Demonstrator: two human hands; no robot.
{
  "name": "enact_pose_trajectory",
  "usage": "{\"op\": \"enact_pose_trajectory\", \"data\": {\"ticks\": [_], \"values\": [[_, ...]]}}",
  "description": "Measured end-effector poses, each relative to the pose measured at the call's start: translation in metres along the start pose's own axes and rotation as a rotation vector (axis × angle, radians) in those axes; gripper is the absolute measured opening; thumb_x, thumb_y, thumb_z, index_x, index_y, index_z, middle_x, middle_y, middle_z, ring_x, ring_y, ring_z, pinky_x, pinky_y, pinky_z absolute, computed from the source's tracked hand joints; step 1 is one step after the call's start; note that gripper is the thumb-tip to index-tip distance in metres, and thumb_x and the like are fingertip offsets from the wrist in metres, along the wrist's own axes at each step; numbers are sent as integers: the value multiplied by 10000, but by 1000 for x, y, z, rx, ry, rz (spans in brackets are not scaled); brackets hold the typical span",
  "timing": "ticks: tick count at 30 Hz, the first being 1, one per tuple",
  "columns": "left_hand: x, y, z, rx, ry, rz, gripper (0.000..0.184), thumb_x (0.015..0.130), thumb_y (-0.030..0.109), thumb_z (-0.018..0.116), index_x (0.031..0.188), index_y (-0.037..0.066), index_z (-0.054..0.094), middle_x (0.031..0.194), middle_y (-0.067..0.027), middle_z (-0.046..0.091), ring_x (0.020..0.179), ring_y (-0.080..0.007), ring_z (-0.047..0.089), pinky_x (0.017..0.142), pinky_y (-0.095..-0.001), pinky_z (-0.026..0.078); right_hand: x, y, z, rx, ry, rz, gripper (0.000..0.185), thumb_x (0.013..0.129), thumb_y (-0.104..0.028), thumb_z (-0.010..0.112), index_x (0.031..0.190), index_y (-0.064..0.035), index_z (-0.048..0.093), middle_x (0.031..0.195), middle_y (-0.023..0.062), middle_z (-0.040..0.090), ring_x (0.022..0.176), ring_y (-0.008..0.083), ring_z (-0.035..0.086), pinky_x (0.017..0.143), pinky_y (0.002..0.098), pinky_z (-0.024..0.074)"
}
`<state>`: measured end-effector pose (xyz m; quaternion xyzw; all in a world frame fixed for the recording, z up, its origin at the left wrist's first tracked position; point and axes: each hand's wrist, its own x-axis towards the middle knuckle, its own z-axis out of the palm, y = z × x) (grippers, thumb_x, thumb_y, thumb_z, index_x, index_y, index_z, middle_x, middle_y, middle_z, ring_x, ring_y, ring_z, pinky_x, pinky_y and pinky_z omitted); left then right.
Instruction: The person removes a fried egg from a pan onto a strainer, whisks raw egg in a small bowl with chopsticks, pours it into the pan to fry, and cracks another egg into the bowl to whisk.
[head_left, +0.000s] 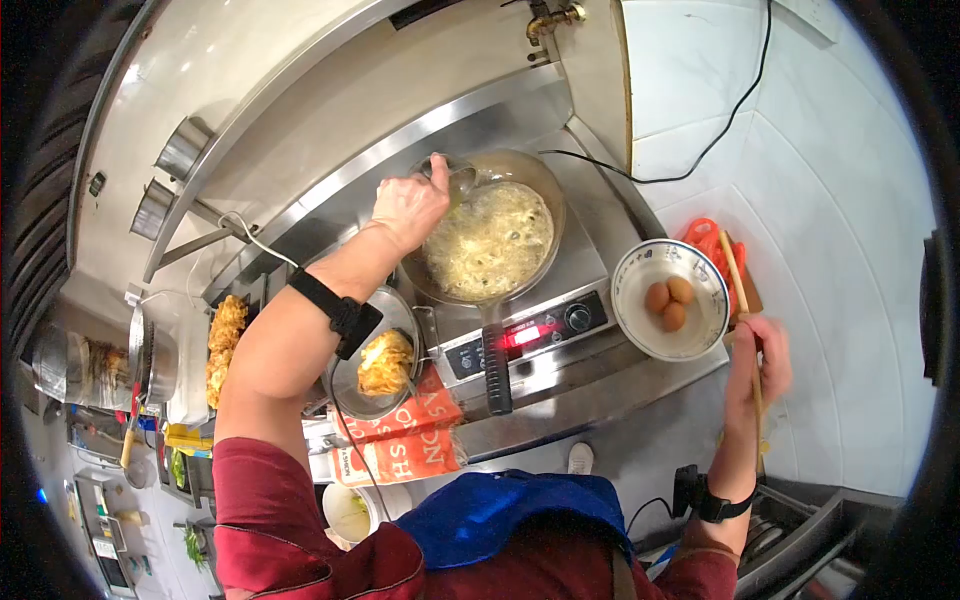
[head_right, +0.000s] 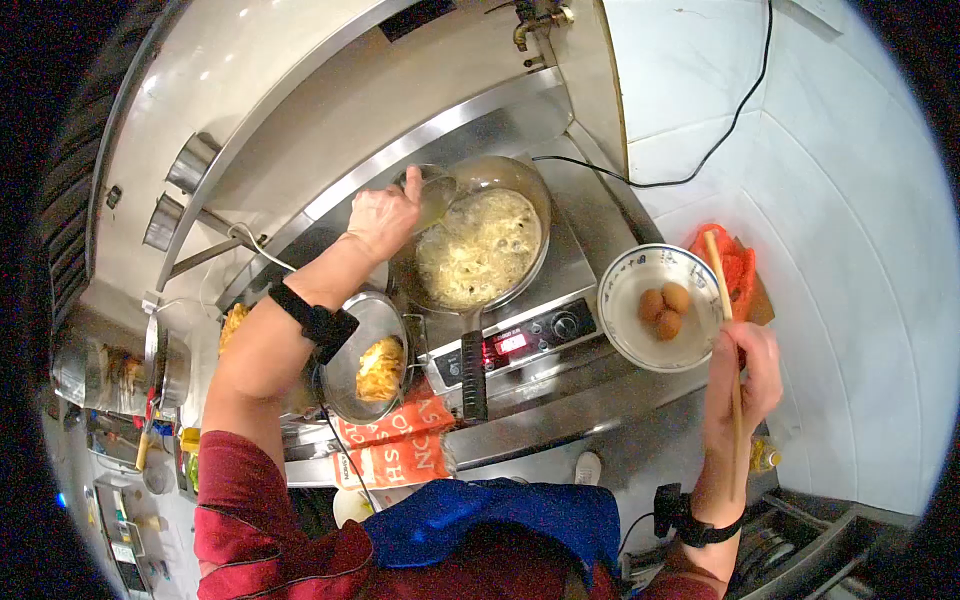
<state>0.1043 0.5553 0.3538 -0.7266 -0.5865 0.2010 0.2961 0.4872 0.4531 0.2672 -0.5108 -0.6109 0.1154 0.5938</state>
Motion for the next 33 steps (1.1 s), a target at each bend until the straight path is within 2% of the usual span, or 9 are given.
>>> {"op": "enact_pose_trajectory", "data": {"ticks": [1,3,5,10,12,18,27,28,33], "values": [[-2,-2,2,23,16,15,520,733,68,484,1198,-109,332,687,-144,607,570,-259,615,486,-387,482,4,2,1,-10,0,2,103,770,-55,559,865,-21,576,801,73,552,716,177,513,669,264,420],[-2,-3,5,65,-37,34,548,752,58,482,1232,-104,273,707,-162,609,594,-275,622,503,-386,494,12,14,-3,-461,-61,-235,137,725,-77,595,858,-45,583,842,112,553,767,255,521,701,330,429],[3,1,4,29,-131,-2,586,745,45,504,1253,-89,245,764,-178,610,667,-271,628,538,-374,502,22,26,-4,-570,-31,-309,179,698,-106,611,866,-53,577,878,118,550,826,280,511,716,363,426],[3,2,7,124,12,32,588,693,67,526,1229,-69,324,694,-135,594,579,-246,612,473,-345,491,43,71,3,-632,-195,-391,239,705,-113,582,944,-95,571,885,112,557,823,267,526,706,371,446],[3,1,8,139,19,29,587,693,72,526,1227,-69,327,690,-128,594,582,-241,613,469,-341,489,39,89,15,-806,-603,-251,204,727,-121,543,927,-96,572,857,109,576,777,278,565,656,384,470],[5,2,-11,118,-98,-42,574,726,69,509,1245,-65,304,744,-117,611,630,-226,621,506,-333,494,14,106,68,-821,-1082,-196,217,724,-197,550,903,-74,543,759,127,614,695,311,603,604,401,480],[5,-5,-9,-14,-9,-25,499,746,61,478,1206,-82,349,709,-127,614,637,-252,619,522,-357,487,3,105,84,-849,-977,-47,327,719,-273,586,889,-24,458,741,168,610,702,314,608,614,397,484],[5,-6,-9,-19,-13,-17,495,744,62,479,1201,-81,357,711,-130,617,636,-259,620,520,-365,485,-3,124,90,-891,-970,-45,534,697,-332,624,1067,-50,361,767,123,622,714,277,615,625,362,480],[8,-4,-4,-46,10,-46,489,748,78,473,1198,-80,363,717,-149,622,631,-281,622,540,-383,488,-2,117,95,-917,-976,9,497,698,-355,608,1041,-60,403,772,126,623,712,265,617,633,361,482]]}}
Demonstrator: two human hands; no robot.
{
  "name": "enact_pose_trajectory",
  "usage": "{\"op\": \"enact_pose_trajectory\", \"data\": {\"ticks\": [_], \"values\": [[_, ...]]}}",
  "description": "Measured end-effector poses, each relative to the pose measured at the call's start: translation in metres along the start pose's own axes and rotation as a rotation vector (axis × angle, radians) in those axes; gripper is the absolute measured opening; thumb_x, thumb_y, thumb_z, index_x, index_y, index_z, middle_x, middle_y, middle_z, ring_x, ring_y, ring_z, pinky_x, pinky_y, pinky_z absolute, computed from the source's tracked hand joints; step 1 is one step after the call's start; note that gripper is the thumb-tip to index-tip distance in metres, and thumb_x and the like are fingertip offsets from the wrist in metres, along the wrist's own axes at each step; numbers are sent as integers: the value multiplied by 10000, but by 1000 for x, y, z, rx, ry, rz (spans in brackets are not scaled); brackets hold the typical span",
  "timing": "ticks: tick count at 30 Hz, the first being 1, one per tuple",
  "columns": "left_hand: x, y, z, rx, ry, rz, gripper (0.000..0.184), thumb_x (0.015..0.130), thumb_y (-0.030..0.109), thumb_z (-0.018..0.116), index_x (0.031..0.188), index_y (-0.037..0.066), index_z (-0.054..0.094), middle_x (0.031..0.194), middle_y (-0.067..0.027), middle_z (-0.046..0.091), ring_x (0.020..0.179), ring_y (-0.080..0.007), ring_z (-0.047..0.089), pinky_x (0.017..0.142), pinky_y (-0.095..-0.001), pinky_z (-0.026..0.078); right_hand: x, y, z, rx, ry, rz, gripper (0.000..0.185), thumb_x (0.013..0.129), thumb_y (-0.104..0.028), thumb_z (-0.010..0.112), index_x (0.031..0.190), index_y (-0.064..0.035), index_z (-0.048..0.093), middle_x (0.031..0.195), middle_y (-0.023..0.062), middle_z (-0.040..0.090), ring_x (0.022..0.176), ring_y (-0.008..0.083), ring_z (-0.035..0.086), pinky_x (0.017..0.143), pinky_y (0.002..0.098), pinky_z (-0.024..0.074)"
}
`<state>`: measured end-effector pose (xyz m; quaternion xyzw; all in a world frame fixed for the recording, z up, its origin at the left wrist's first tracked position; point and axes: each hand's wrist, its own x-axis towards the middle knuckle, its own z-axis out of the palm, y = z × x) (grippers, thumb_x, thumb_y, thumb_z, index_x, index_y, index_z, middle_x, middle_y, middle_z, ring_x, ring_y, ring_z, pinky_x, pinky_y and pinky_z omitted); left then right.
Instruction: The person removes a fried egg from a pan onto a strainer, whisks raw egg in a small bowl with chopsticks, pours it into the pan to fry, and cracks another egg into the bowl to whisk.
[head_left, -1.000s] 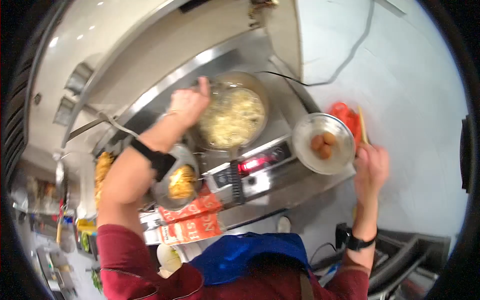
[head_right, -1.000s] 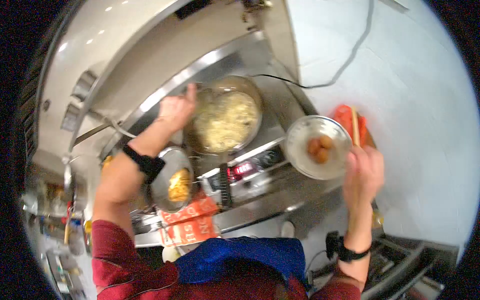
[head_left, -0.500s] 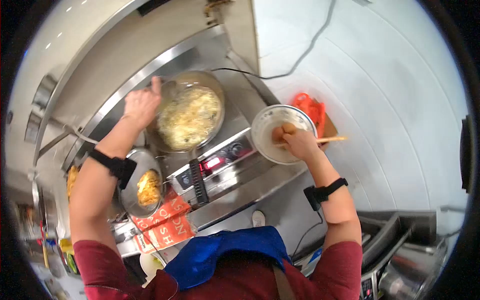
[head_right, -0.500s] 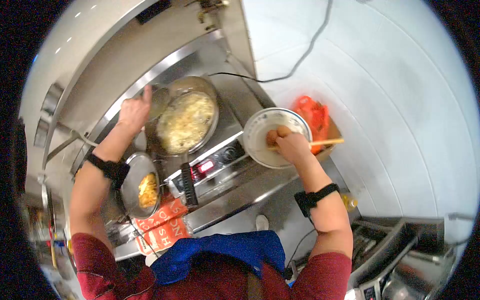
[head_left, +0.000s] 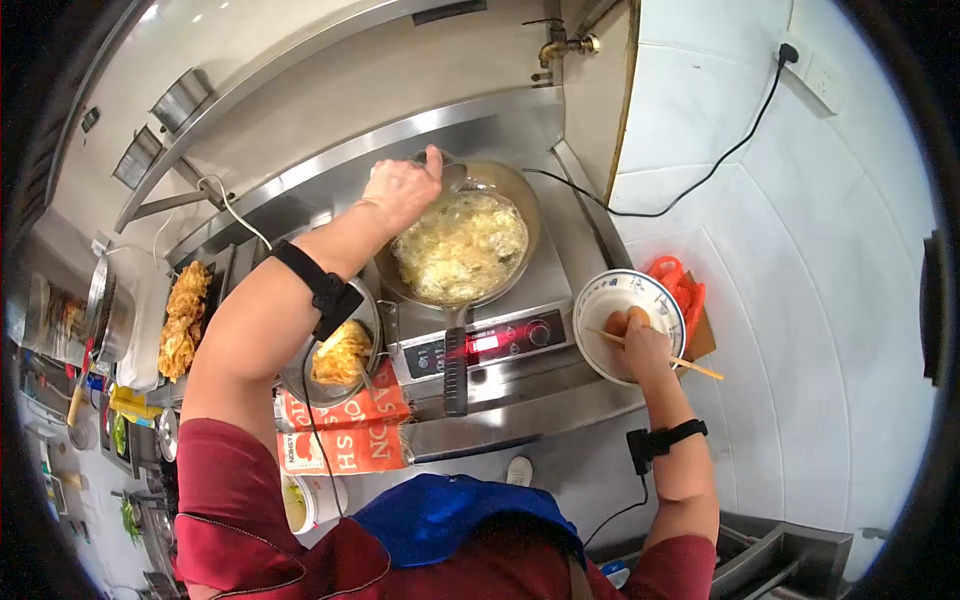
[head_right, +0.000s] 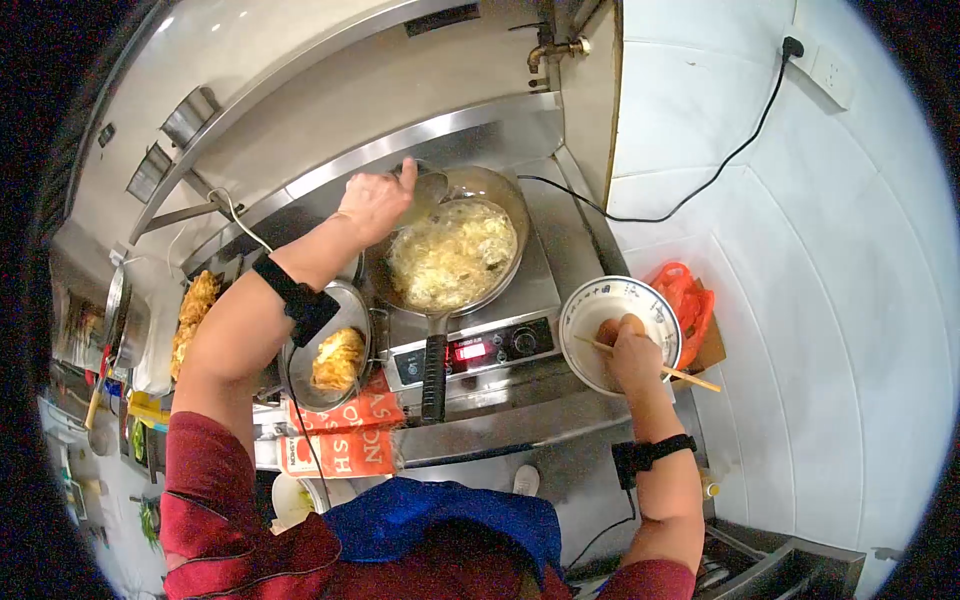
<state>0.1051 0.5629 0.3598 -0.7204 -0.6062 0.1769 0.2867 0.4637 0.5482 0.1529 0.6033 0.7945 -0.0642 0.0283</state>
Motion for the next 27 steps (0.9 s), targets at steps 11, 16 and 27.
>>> {"op": "enact_pose_trajectory", "data": {"ticks": [11,16,27], "values": [[-2,6,4,9,0,28,533,713,64,484,1214,-67,358,681,-121,606,599,-244,609,486,-363,483,-15,5,-26,-17,-12,-31,336,644,-285,596,883,-56,538,763,157,611,731,288,603,644,395,476],[-3,9,0,-31,-45,-1,538,718,57,479,1223,-69,341,686,-128,608,602,-249,609,487,-367,478,-26,5,-90,430,130,146,310,657,-243,624,883,-77,492,778,154,595,722,317,587,653,386,464],[-34,2,57,-674,-207,-747,327,726,137,524,967,-82,551,916,-226,594,867,-318,590,767,-368,463,-52,-20,-112,2220,-244,28,499,830,-525,412,903,-50,545,623,99,542,387,94,419,301,176,243]]}}
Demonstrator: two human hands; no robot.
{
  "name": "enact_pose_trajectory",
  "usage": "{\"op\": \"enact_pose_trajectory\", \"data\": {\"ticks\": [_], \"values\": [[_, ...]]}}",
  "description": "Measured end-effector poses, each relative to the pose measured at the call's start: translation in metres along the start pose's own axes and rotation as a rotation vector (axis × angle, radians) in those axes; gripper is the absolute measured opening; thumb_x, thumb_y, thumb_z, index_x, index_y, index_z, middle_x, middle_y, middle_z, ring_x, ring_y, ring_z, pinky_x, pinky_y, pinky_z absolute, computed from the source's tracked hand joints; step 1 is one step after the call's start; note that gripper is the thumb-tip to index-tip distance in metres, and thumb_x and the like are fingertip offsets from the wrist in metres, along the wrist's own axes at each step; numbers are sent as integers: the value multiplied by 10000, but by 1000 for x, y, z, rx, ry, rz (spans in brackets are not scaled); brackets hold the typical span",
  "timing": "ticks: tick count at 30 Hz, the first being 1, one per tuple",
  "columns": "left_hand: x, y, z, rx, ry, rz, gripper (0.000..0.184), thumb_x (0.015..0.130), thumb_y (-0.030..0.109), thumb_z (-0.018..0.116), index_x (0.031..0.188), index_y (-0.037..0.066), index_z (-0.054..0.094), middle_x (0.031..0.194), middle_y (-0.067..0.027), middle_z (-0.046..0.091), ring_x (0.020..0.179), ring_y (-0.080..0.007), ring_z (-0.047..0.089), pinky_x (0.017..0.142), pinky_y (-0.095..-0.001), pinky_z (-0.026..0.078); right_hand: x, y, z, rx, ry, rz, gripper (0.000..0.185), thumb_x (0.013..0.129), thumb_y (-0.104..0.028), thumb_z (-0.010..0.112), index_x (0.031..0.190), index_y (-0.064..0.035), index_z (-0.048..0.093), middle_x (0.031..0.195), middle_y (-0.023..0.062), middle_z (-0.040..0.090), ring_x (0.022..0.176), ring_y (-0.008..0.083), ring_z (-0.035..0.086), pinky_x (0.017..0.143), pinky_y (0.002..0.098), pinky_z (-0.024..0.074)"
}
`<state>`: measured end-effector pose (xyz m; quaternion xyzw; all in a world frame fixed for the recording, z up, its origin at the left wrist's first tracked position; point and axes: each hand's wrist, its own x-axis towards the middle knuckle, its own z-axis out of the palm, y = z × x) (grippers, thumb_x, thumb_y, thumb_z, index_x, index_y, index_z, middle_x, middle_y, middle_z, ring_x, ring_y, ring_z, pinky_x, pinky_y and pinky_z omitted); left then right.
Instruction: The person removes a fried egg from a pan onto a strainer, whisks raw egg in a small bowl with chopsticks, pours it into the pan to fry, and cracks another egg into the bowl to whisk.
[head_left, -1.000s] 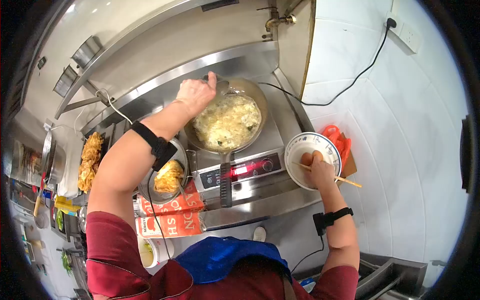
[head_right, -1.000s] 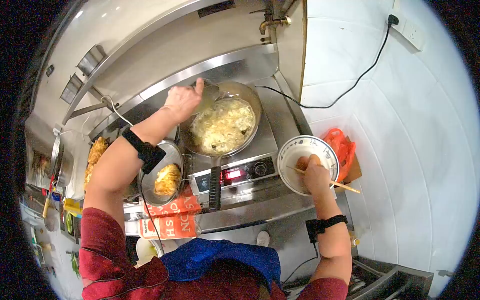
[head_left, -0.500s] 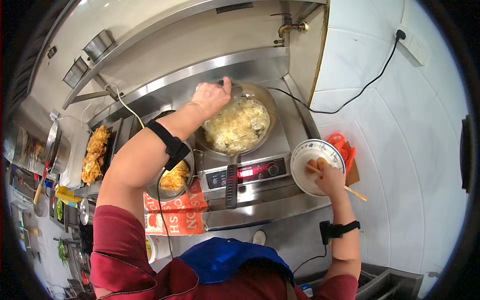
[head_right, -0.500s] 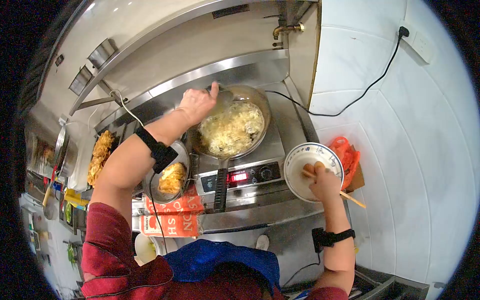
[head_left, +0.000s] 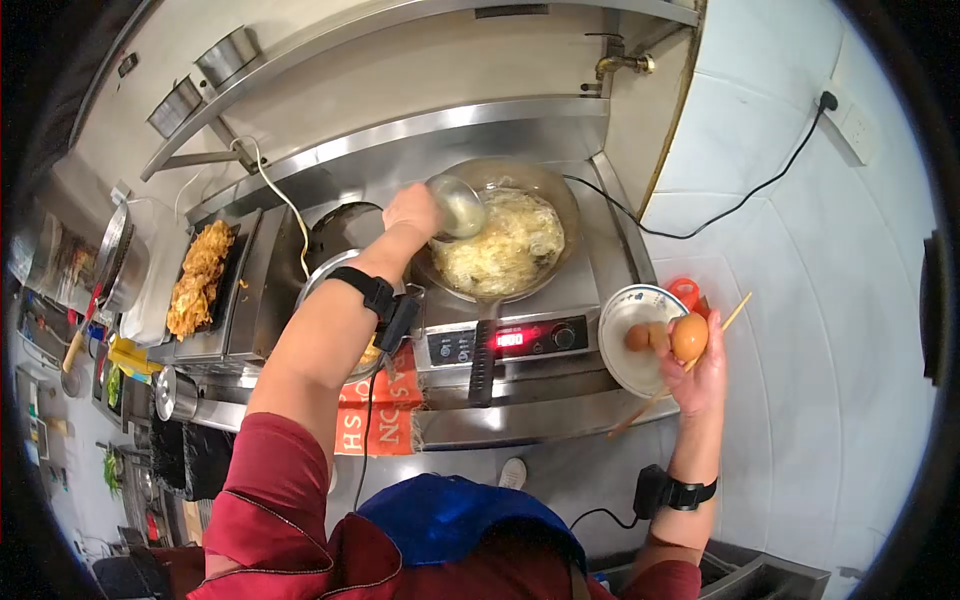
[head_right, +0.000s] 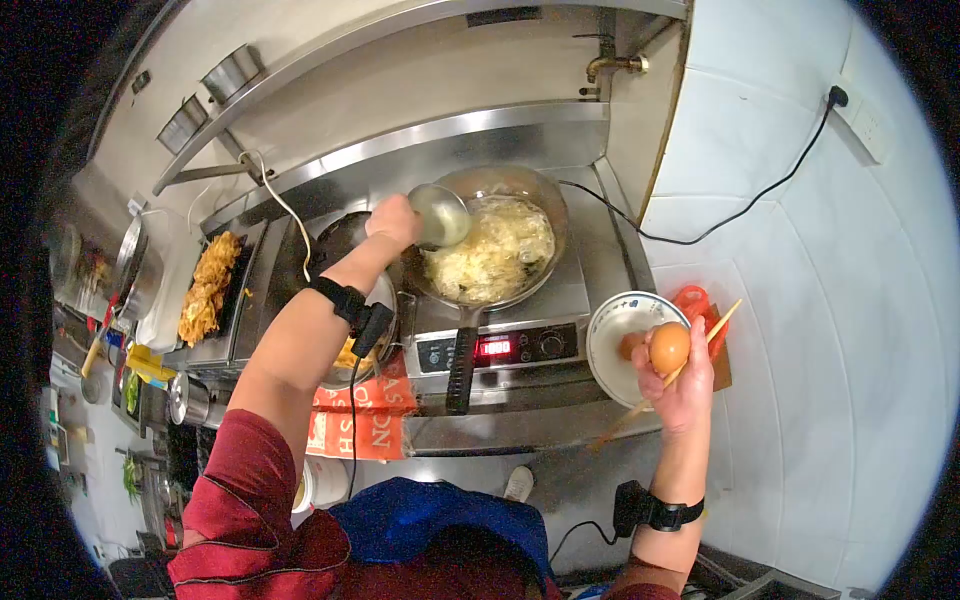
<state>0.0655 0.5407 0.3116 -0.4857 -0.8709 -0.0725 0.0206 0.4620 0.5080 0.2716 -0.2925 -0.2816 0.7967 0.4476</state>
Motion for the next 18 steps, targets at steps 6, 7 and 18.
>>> {"op": "enact_pose_trajectory", "data": {"ticks": [6,7,18], "values": [[-21,-107,18,-861,-195,-468,187,694,108,506,734,-66,563,616,-162,561,478,-217,555,396,-311,374,-13,37,70,-54,-66,-6,418,864,-489,368,1079,-152,491,698,160,546,390,86,357,342,184,258],[-42,-123,10,-870,-192,-482,187,694,108,506,734,-66,563,616,-162,561,478,-217,555,396,-311,374,-15,45,81,-67,-107,23,407,870,-483,356,1116,-179,468,723,170,547,399,84,353,351,184,260],[-265,-386,11,-978,56,-428,230,705,93,488,872,-29,588,627,-86,574,549,-98,473,514,-290,408,-42,229,264,-460,-308,184,448,807,-205,555,1194,-73,372,772,134,549,428,48,360,369,161,268]]}}
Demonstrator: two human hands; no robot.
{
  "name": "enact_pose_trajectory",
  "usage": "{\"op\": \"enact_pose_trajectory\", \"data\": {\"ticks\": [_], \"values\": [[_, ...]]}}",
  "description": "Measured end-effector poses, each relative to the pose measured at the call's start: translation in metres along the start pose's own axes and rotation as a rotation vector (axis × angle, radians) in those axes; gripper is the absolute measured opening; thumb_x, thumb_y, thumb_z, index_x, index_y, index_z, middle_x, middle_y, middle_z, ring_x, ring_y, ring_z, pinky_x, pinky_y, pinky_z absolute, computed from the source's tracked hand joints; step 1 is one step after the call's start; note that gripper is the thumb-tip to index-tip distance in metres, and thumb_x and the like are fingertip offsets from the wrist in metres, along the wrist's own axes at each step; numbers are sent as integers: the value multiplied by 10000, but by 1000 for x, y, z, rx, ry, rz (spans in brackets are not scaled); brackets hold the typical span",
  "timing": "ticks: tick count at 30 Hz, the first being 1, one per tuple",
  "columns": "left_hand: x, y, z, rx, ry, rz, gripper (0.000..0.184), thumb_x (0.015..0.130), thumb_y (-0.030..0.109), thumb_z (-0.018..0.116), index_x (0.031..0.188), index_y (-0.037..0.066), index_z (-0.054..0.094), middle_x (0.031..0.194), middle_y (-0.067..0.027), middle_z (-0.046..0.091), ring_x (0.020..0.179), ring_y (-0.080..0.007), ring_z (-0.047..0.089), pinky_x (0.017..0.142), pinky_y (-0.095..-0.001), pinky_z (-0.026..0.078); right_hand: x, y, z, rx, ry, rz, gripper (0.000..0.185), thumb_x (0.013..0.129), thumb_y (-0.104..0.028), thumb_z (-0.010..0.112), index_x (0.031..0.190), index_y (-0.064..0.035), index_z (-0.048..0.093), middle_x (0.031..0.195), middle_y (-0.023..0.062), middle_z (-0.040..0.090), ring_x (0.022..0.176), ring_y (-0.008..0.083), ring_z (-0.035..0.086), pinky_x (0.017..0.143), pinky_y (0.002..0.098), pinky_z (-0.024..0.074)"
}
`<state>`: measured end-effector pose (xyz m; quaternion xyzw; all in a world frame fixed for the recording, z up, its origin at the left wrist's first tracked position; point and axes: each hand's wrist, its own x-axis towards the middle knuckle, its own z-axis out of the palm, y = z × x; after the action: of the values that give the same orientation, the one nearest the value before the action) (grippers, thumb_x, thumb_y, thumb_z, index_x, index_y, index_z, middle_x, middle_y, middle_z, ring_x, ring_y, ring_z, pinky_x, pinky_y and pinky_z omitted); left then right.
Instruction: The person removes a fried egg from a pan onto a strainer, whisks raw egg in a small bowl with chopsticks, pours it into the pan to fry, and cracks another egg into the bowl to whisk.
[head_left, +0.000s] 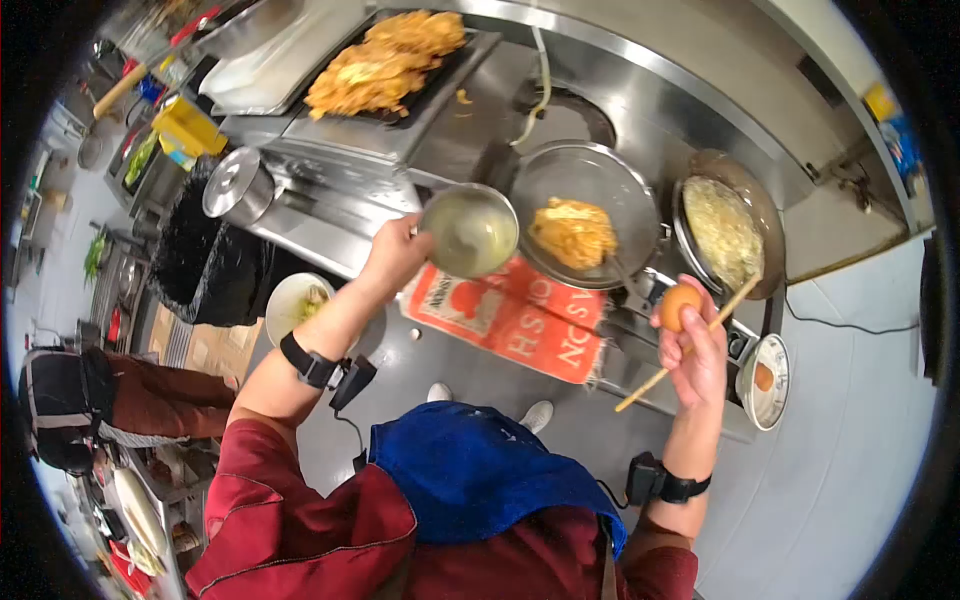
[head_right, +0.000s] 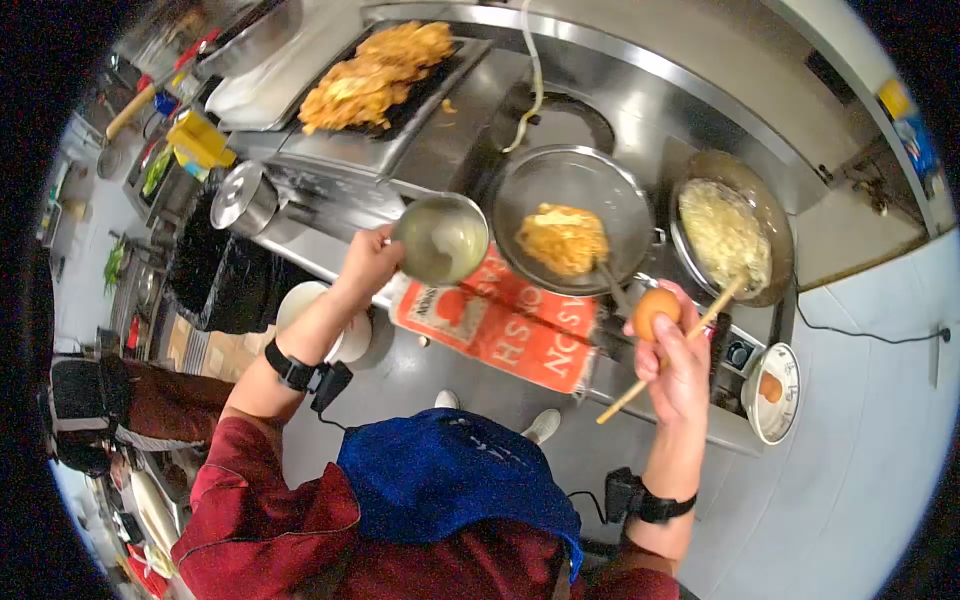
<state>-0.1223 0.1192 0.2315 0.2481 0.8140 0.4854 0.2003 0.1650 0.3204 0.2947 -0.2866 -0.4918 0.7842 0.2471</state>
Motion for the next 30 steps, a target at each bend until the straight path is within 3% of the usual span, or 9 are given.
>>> {"op": "enact_pose_trajectory", "data": {"ticks": [5,9,11,13,14,16,20,25,30], "values": [[-25,-89,-1,28,-80,44,327,701,141,505,978,-25,555,644,-243,546,589,-314,573,563,-370,443,41,58,87,12,20,89,378,801,-144,576,1121,-42,403,691,109,558,413,46,356,355,151,255],[-34,-98,8,121,-51,9,371,696,143,508,1036,-3,539,639,-238,552,592,-334,581,569,-383,455,58,82,132,-134,108,61,392,768,-128,621,1108,-42,446,694,63,563,398,31,379,327,149,234],[-35,-104,9,53,-82,-28,401,698,160,510,1055,-23,522,638,-248,549,609,-338,586,578,-387,460,76,97,131,-196,63,61,409,750,-106,640,1108,-30,457,758,58,564,522,55,484,413,166,353],[-35,-108,10,-11,-129,-112,471,714,210,524,1098,-59,480,649,-257,553,619,-346,588,585,-393,462,98,116,135,-419,59,-246,418,740,-75,646,1109,-21,456,836,62,557,718,86,532,605,204,437],[-35,-113,12,-20,-122,-107,471,714,210,524,1098,-59,480,649,-257,553,619,-346,588,585,-393,462,100,113,145,-465,39,-276,417,733,-69,652,1096,-14,455,902,61,549,838,113,515,756,238,420],[-36,-127,17,36,-69,-35,536,765,241,531,1213,-23,399,621,-159,577,518,-166,555,481,-288,446,110,115,157,-549,67,-332,410,732,-74,655,1086,-14,456,901,60,549,828,116,516,744,238,426],[-39,-125,17,-137,-105,-120,584,730,262,553,1179,-79,399,647,-201,587,521,-266,591,526,-349,469,136,119,170,-759,97,-447,430,717,-146,673,1071,-35,456,883,109,584,804,184,565,724,287,444],[-40,-108,12,-328,-243,-177,466,769,152,508,1197,-6,414,613,-74,568,437,-84,496,404,-233,401,149,122,181,-903,85,-545,456,718,-200,661,1097,-52,456,899,168,600,819,289,593,705,355,459],[-45,-98,4,-356,-237,-237,447,714,121,515,1135,-18,457,565,-102,564,457,-123,548,450,-265,448,154,130,188,-985,52,-601,448,728,-199,649,1108,-52,461,900,175,597,835,306,592,711,364,461]]}}
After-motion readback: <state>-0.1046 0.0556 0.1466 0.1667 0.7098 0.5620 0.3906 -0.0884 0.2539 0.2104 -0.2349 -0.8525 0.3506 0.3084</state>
